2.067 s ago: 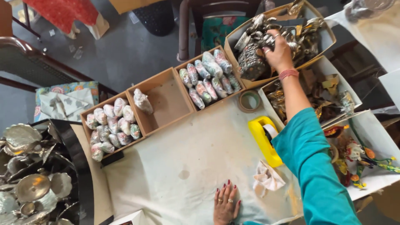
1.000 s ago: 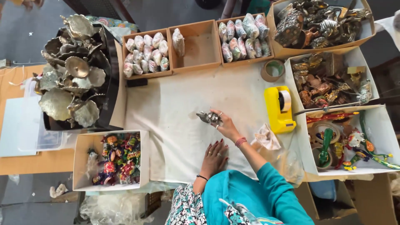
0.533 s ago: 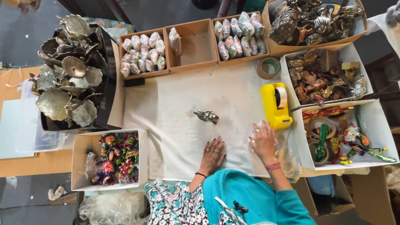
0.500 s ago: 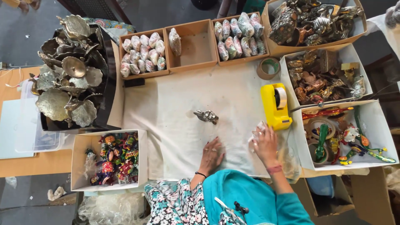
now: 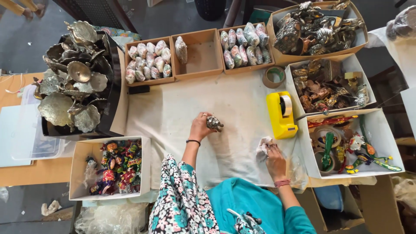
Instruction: The person wipes a small silver-colored metal figurine with a white cloth. They rotate the figurine in their hands to clean different sides and crevices. The workspace is a table covered with a white cloth, surrounded by boxes containing various other decorative items.
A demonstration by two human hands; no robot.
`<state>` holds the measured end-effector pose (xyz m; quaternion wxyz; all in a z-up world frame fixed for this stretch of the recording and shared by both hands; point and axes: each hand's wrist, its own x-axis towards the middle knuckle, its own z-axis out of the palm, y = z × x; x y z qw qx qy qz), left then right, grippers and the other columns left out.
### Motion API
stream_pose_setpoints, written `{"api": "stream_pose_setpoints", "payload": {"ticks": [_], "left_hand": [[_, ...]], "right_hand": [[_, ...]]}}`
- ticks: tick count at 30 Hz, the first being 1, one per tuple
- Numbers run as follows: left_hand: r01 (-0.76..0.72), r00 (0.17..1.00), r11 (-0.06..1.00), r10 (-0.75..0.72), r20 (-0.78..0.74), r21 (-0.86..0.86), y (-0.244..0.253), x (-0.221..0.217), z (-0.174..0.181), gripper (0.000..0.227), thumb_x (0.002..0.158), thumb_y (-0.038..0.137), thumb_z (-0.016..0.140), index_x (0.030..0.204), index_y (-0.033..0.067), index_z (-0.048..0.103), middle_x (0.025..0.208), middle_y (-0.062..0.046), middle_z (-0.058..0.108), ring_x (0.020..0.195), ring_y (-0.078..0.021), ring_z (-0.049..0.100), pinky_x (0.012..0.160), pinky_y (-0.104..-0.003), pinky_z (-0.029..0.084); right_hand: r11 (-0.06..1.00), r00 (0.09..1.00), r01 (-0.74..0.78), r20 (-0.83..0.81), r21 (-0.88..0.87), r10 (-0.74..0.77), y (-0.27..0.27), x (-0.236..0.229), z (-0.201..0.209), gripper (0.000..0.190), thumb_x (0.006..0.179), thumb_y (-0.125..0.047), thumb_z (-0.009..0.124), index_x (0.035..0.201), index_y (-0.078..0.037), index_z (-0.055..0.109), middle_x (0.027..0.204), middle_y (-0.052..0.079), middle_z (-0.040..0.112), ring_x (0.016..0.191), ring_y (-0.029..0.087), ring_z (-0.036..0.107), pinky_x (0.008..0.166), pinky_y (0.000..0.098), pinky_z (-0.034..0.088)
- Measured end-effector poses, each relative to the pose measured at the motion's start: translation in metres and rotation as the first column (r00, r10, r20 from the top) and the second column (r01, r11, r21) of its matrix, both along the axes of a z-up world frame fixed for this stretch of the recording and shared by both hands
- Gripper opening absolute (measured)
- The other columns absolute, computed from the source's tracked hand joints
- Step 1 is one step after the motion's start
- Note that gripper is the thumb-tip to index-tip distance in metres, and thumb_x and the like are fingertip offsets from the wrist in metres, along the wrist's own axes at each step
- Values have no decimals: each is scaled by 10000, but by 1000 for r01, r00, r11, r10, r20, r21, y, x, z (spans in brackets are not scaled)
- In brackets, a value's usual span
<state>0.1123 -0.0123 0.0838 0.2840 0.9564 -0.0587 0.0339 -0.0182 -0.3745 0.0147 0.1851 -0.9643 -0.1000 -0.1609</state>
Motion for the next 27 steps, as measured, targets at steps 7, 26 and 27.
{"api": "stream_pose_setpoints", "payload": {"ticks": [7,26,27], "left_hand": [[-129,991,991,130,17,-14,-19,-34,-3,541,575,300,958,1033,115,739,984,-83,742,904,-308,700,792,-434,543],[-258,960,929,278,40,-264,-41,-74,-30,234,831,158,721,1060,106,720,915,-186,726,848,-416,691,711,-494,561],[-293,953,930,302,3,-221,-44,-73,-32,226,850,160,698,1069,110,718,907,-178,726,849,-416,688,716,-502,554]], "right_hand": [[933,980,5,-189,361,68,16,60,13,384,722,-3,611,1057,-83,782,925,217,712,878,420,676,796,486,544],[882,919,-394,85,260,386,181,74,84,514,780,4,624,1292,10,664,1474,154,573,1434,348,459,1192,496,362],[889,929,-369,80,270,361,181,72,81,526,782,32,602,1304,10,660,1490,150,567,1455,345,456,1209,489,363]]}}
